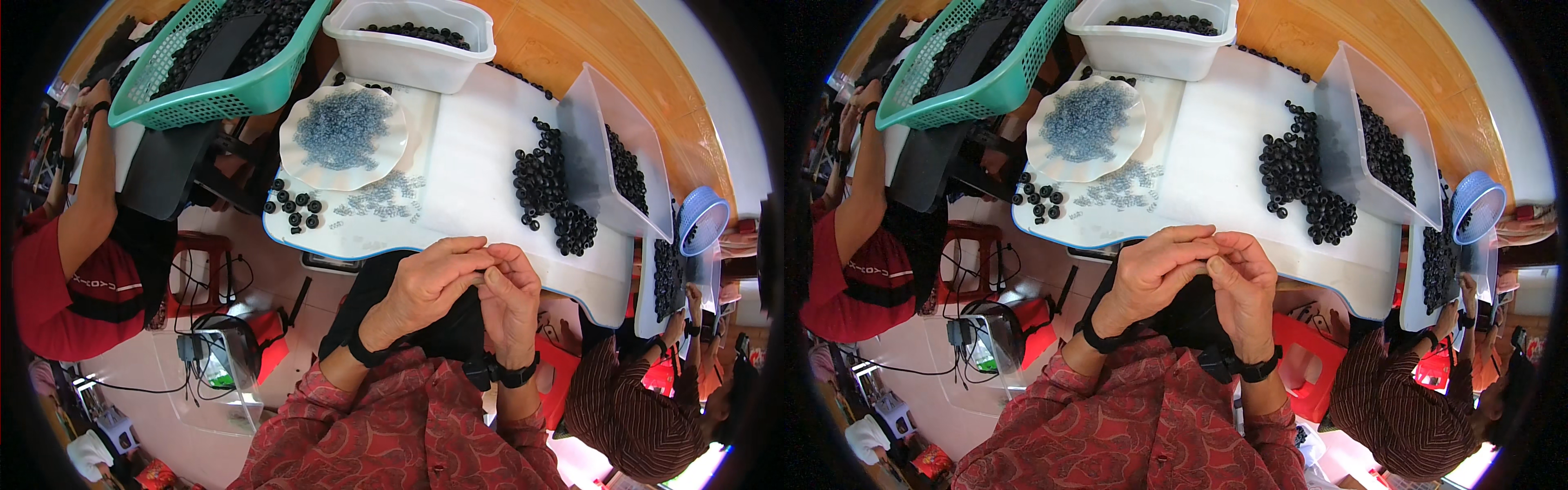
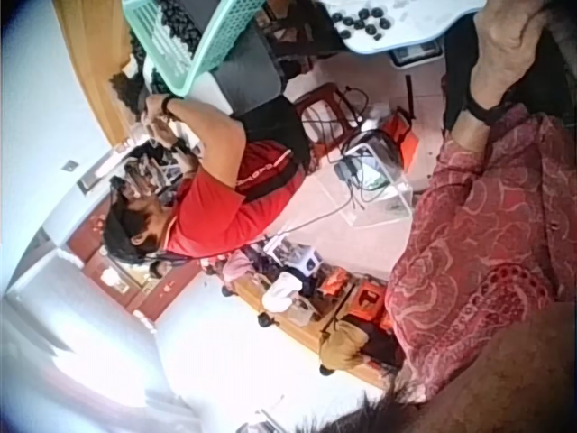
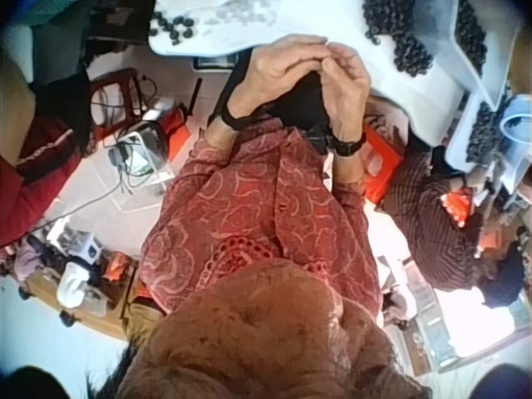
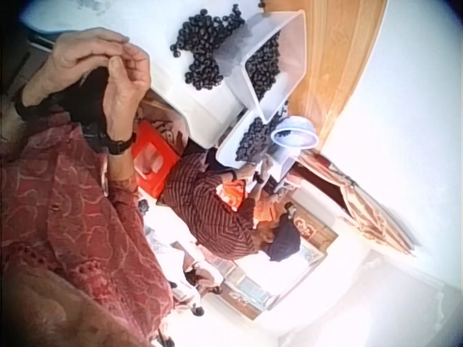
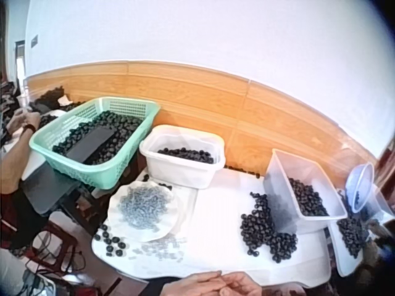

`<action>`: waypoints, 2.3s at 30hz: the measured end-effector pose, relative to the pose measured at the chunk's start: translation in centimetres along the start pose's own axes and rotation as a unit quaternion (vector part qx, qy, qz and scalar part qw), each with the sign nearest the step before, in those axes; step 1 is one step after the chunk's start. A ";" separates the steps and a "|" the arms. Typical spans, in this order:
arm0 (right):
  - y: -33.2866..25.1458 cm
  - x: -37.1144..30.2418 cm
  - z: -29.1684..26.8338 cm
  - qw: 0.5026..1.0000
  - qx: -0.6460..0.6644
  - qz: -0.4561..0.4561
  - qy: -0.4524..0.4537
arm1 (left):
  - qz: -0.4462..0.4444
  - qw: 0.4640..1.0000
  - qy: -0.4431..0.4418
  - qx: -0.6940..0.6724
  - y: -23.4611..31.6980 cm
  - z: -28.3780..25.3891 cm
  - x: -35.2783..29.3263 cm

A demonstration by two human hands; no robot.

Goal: Assembling and sorting small black plastic components at a workshop table.

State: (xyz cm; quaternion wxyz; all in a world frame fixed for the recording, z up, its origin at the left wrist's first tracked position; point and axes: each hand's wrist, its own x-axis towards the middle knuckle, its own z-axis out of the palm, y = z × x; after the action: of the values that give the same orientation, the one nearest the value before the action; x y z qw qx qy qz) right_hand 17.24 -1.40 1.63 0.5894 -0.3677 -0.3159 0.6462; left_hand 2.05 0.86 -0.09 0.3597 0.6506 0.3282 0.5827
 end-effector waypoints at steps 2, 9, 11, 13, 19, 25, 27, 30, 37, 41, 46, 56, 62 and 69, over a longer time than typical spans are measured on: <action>0.1 0.0 0.0 1.000 -0.002 -0.001 0.003 | 0.001 1.000 0.004 0.001 -0.1 0.1 -0.1; 0.1 0.0 0.3 1.000 -0.016 -0.005 0.004 | 0.007 1.000 0.014 0.014 -0.2 0.4 -0.2; 0.1 -0.1 0.2 1.000 -0.023 -0.010 0.002 | 0.010 1.000 0.015 0.012 -0.2 0.5 -0.2; 0.2 -0.1 -0.2 1.000 -0.014 -0.004 -0.001 | 0.013 1.000 0.016 0.011 -0.2 0.5 -0.3; 0.2 -0.2 0.3 1.000 0.007 -0.002 0.007 | 0.001 1.000 0.019 0.007 -0.2 0.5 -0.3; 0.6 0.4 -1.0 1.000 0.017 0.006 -0.022 | 0.005 0.999 0.033 0.016 -0.1 0.5 -0.2; 0.4 0.4 -0.9 0.999 0.033 0.004 -0.028 | 0.003 0.999 -0.037 -0.017 -0.5 0.0 -0.3; -0.2 0.2 -0.3 0.999 0.043 -0.005 -0.028 | -0.170 0.953 -0.082 -0.238 -0.1 -0.1 -0.8; 0.3 -0.7 1.0 0.998 -0.043 -0.054 -0.011 | -0.201 0.902 -0.109 -0.367 0.6 -0.2 -0.7; 0.5 -1.2 0.9 0.994 -0.053 -0.096 -0.016 | -0.209 0.923 -0.123 -0.299 1.4 -0.7 -0.6; 0.3 -1.5 1.5 0.985 -0.085 -0.150 -0.025 | -0.183 0.926 -0.122 -0.307 1.8 -0.9 -0.6; 0.5 -1.4 1.6 0.986 -0.062 -0.153 -0.033 | -0.150 0.929 -0.077 -0.330 1.3 -0.2 -1.1; 0.1 -1.2 1.6 0.993 -0.042 -0.107 -0.034 | -0.192 0.922 -0.087 -0.324 1.0 -0.4 -1.0; -0.1 -0.6 0.3 0.998 0.009 -0.042 -0.044 | -0.123 0.944 -0.090 -0.294 0.6 -1.0 -0.3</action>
State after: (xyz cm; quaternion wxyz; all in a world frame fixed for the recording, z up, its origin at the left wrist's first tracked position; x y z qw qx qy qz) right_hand 17.04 -1.96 1.90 0.6050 -0.3201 -0.3506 0.6392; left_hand 1.07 0.38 0.28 0.6320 0.5204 0.1856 0.5434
